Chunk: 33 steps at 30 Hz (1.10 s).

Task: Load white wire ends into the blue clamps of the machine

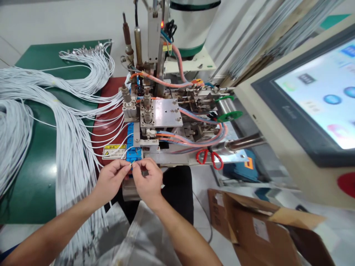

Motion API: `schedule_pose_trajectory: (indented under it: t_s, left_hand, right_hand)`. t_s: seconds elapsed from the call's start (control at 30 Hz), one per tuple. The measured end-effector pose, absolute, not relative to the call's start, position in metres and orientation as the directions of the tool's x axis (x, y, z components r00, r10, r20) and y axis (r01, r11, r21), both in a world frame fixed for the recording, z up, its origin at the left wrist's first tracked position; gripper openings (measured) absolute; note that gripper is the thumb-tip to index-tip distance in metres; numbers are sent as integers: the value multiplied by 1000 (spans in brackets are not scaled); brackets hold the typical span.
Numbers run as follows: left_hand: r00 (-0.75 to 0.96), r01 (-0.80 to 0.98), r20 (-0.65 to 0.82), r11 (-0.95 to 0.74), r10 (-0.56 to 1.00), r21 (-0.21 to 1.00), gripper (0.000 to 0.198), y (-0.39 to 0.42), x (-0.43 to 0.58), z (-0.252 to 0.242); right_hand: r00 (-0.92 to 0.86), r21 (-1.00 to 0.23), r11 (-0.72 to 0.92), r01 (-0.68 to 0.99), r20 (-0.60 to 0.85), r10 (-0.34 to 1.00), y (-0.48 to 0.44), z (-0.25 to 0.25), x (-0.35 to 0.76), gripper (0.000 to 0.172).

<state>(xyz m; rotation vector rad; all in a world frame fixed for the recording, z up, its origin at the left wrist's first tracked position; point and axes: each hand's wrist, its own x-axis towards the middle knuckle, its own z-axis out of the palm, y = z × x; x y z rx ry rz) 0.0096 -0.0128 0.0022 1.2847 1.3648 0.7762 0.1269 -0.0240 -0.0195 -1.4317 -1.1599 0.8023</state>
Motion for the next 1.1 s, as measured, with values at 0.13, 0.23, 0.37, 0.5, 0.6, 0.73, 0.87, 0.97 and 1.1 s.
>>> schedule_pose_trajectory:
  t_s: [0.13,0.23,0.37,0.5,0.6,0.73,0.87,0.97,1.1]
  left_hand:
    - [116,257,-223,188,968,948,17,-15,10,-2]
    - [149,256,-210,167,966,952,17,-15,9,-1]
    - [217,287,-203,136,955,948,15,-12,6,2]
    - [357,439,-220,45,908,897,14,-7,2,10]
    - [451,554,-222,-76,865,829,17,-7,2,15]
    - [298,524,-147,-33,943,851,14,-12,7,13]
    - [160,446,-118,35,980,894,13,-17,9,5]
    - [165,379,-174,100,971,920,14,-17,8,2]
    - [170,308,-236,176,957,935,15,-15,8,-1]
  right_hand:
    - [281,-957,127,260,201,939,-23,-20,127,12]
    - [204,-938,213,274,273,940,-21,-18,133,10]
    - [50,-932,240,272,262,964,-17,-12,147,10]
    - [-202,-899,255,356,192,960,-11,-2,166,10]
    - [-379,-851,318,419,155,913,-9,2,173,11]
    - [-81,-921,187,340,169,982,-16,-4,160,15]
    - [129,-954,154,256,191,973,-24,-15,143,17]
    - [111,-968,128,217,155,982,-25,-18,142,14]
    - [100,-993,30,110,41,994,-21,-18,148,6]
